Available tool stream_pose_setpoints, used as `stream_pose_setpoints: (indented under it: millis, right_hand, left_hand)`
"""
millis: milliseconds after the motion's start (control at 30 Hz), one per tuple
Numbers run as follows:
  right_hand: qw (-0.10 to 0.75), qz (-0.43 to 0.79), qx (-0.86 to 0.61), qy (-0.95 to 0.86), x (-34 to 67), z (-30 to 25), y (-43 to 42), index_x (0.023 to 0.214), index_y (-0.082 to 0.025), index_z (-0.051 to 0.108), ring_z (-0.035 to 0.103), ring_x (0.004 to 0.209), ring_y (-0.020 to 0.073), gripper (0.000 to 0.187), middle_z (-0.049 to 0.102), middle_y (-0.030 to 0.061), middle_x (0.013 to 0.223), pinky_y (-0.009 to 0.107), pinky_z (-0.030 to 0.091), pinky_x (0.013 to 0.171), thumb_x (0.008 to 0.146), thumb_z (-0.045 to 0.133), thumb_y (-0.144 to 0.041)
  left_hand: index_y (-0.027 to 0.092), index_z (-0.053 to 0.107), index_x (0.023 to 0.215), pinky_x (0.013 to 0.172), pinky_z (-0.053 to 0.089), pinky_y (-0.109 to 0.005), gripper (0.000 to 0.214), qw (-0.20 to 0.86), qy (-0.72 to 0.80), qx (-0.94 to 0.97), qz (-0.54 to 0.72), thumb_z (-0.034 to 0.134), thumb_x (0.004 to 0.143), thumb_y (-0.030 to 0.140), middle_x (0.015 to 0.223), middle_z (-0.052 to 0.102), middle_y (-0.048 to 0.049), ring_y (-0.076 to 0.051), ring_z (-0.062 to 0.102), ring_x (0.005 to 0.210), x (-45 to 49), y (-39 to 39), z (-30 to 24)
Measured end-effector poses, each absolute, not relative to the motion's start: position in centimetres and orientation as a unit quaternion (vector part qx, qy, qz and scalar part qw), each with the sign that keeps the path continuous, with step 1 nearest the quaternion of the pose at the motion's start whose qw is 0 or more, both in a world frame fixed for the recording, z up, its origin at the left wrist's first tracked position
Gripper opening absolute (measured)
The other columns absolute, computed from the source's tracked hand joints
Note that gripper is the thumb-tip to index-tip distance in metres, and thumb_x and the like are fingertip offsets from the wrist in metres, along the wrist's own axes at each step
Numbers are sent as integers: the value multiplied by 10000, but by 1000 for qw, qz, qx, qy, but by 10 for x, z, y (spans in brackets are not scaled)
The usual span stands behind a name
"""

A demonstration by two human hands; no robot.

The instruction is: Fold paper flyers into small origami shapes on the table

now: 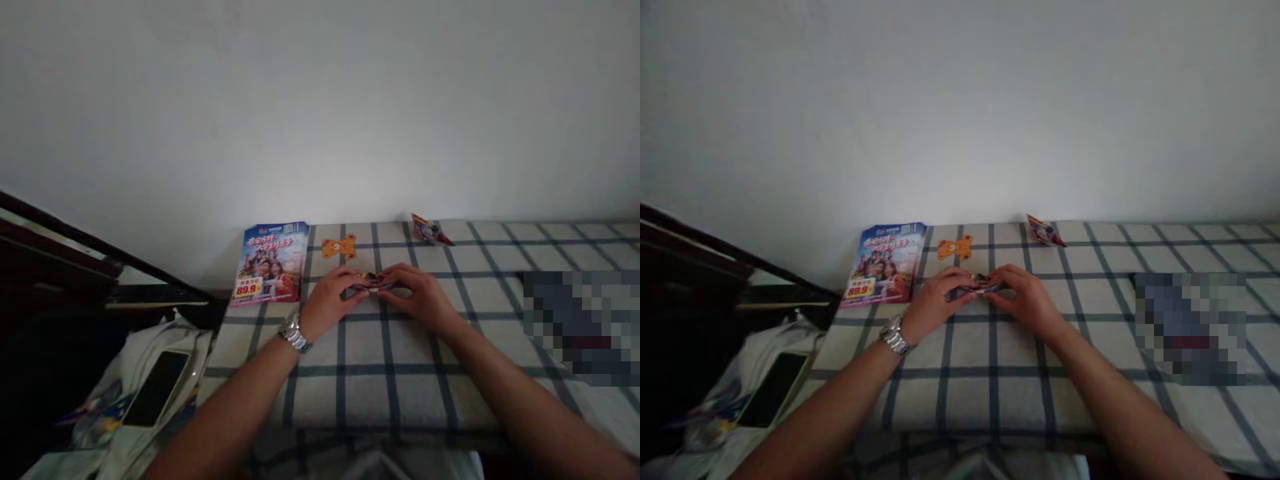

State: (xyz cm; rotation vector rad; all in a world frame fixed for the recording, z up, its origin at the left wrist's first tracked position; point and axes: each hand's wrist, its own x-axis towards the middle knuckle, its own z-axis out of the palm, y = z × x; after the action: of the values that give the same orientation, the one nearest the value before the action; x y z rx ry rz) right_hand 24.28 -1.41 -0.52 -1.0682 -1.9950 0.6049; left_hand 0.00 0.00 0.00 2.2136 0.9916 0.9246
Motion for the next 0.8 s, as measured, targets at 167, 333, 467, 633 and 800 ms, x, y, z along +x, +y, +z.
stream_pose_setpoints:
  millis: [167,333,467,633,800]
  right_hand:
    - [397,236,-417,-783,241,-4,-14,977,-240,727,716,1021,236,93,735,72,1090,381,590,915,908,778,-277]
    - [408,274,-425,-760,243,-6,-13,1002,-248,703,718,1010,254,146,739,70,1067,407,605,904,907,777,-330]
    - [424,341,-451,-708,241,-9,-14,1045,-246,693,729,994,250,246,747,61,1063,397,620,894,876,806,-385]
    - [433,386,-470,-665,238,-7,-16,1011,-236,696,736,959,232,269,756,52,1045,362,616,869,846,827,-403]
    - [430,404,-485,-645,236,-4,-16,991,-233,691,732,878,218,285,761,40,974,345,605,802,829,834,-418]
  left_hand:
    - [248,727,1132,986,551,-354,183,278,368,815,352,732,950,232,1116,712,-35,-191,685,1063,0,1,2]
    - [236,685,1145,979,557,-370,249,287,385,797,365,769,912,217,1131,739,-37,-209,703,1052,2,0,1]
    - [239,656,1239,994,557,-358,370,310,401,778,372,790,894,225,1224,735,-46,-209,709,1100,2,0,2]
    - [229,703,1179,994,558,-354,289,325,408,771,366,784,902,247,1175,758,-41,-206,720,1069,2,0,4]
    - [231,724,1128,955,560,-326,220,343,406,762,370,774,916,262,1119,771,-22,-185,725,1013,3,0,5]
